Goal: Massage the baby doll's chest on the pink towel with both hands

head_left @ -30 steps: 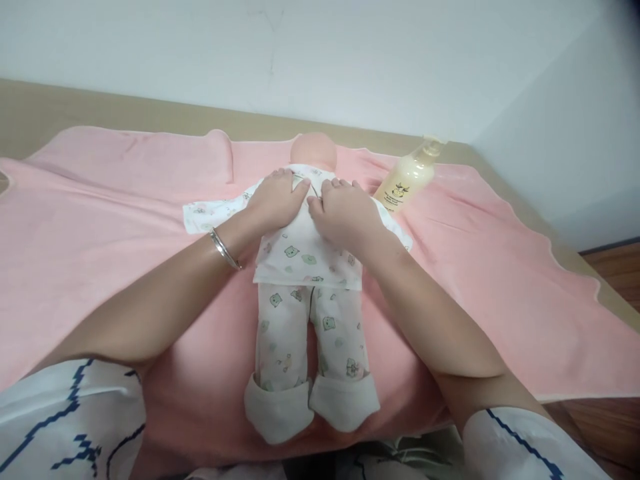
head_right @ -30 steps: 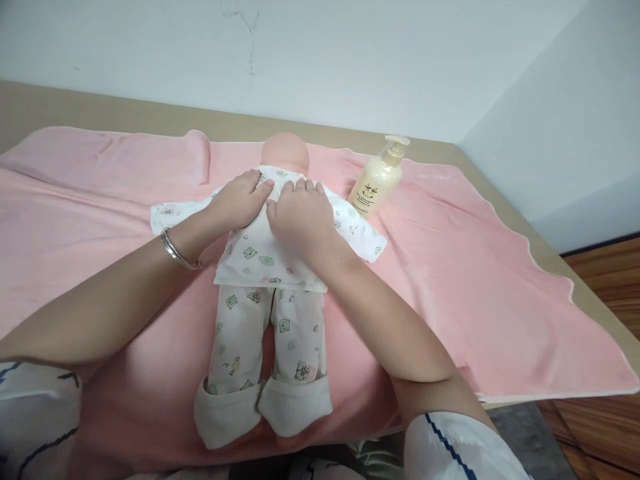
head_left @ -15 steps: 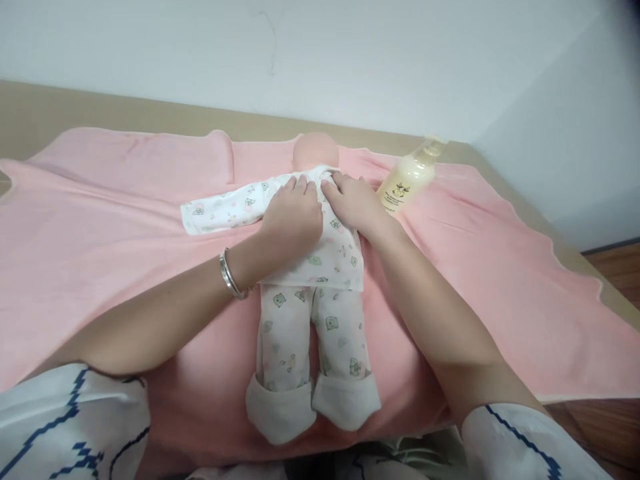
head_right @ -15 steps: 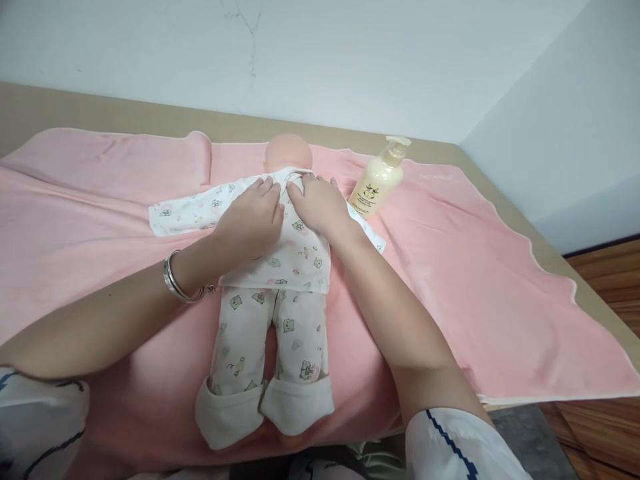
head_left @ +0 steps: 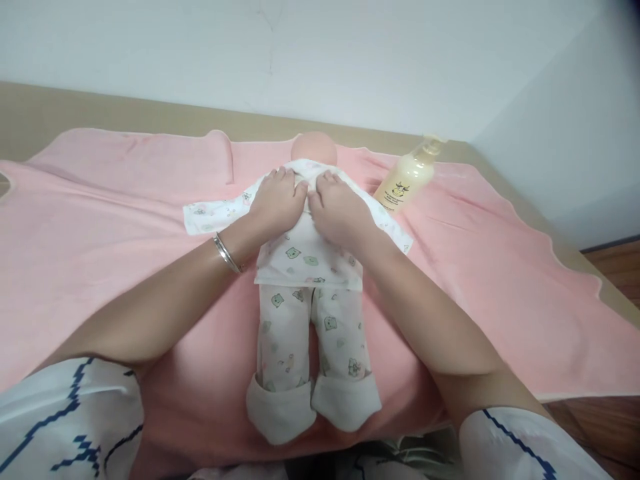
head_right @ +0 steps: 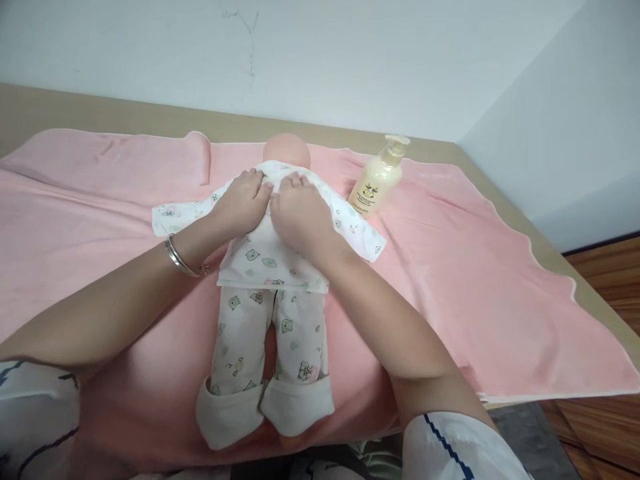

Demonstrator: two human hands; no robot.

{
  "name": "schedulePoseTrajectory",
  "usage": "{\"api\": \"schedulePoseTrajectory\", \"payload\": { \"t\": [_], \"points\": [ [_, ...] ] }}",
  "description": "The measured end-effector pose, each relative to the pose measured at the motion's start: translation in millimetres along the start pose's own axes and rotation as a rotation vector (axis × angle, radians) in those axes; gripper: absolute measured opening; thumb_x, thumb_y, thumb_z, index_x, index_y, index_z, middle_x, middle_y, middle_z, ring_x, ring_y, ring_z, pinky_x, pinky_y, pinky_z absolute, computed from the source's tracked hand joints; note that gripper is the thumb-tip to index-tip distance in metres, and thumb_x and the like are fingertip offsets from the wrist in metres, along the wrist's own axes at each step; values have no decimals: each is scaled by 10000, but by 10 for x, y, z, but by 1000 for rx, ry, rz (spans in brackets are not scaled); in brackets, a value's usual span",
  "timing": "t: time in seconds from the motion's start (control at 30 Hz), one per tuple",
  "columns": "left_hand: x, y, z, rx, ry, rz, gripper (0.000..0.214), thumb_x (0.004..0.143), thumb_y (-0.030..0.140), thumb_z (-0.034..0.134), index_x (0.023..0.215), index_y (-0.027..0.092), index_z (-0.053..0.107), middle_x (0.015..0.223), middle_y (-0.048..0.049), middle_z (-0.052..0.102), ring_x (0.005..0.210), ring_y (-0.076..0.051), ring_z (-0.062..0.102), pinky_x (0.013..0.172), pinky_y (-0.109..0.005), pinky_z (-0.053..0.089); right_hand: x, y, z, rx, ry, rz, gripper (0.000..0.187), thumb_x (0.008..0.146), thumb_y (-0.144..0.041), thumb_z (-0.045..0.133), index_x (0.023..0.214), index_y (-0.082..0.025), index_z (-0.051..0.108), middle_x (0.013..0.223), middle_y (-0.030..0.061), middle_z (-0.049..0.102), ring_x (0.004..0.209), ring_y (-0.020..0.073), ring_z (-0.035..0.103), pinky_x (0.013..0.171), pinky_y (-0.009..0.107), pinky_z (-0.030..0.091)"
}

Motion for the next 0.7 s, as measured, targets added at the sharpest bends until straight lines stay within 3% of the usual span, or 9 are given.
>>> {"api": "schedulePoseTrajectory", "payload": {
  "t": [0.13, 0.23, 0.3, 0.4, 0.53, 0.6, 0.7],
  "points": [
    [-196, 260, -54, 148, -12, 25, 457, 1059, 223, 312, 1347, 57, 625, 1449, -218, 640, 1416, -347, 561, 1251, -531, 420, 238, 386, 88, 158, -15, 129, 656, 1083, -363, 313, 1591, 45, 394, 1716, 259, 322, 1639, 371, 245, 1343, 549, 232],
    [-300, 469, -84, 244, -25, 102, 407, 1011, 125, 348, 1254, 24, 658, 1346, -251, 670, 1366, -365, 589, 1222, -530, 436, 274, 457, 133, 138, -58, 142, 707, 1075, -366, 335, 1626, 75, 303, 1754, 271, 202, 1664, 385, 127, 1364, 529, 156],
    [-294, 490, -78, 236, -67, 111, 372, 985, 98, 361, 1155, 36, 686, 1250, -244, 691, 1292, -360, 624, 1181, -515, 474, 229, 392, 115, 93, -70, 100, 662, 1084, -350, 311, 1603, 60, 348, 1728, 272, 279, 1648, 388, 200, 1354, 536, 200],
    [-169, 354, -76, 130, -98, 67, 356, 989, 116, 351, 1089, 81, 690, 1201, -201, 698, 1234, -335, 640, 1142, -502, 510, 90, 186, 34, -15, -49, 6, 570, 1089, -307, 297, 1509, 39, 470, 1629, 286, 451, 1567, 410, 380, 1281, 571, 339],
    [14, 147, 6, 65, -128, 40, 393, 1010, 145, 304, 980, 131, 695, 1210, -170, 699, 1243, -312, 630, 1199, -504, 462, -106, -95, -72, -221, -39, -52, 471, 1064, -195, 324, 1353, 79, 576, 1454, 332, 588, 1414, 418, 541, 1188, 508, 430],
    [43, 78, 49, 52, -112, 4, 397, 1020, 178, 302, 1010, 127, 695, 1247, -185, 690, 1260, -320, 621, 1210, -509, 443, -142, -152, -103, -248, -72, -52, 410, 1052, -174, 349, 1243, 44, 639, 1307, 312, 665, 1295, 400, 615, 1100, 468, 487],
    [9, 33, 50, -12, -17, -64, 410, 1041, 241, 324, 1229, 85, 653, 1396, -215, 641, 1403, -340, 548, 1270, -512, 373, -79, -46, -128, -117, -105, 17, 325, 1037, -201, 402, 1110, -62, 686, 1144, 238, 719, 1100, 359, 682, 925, 429, 544]
  ]
}}
Point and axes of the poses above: each hand's wrist, its own x-axis towards the middle knuckle, its own z-axis out of the palm, y = z × x, the point moved 8 cm from there along x, towards the middle knuckle
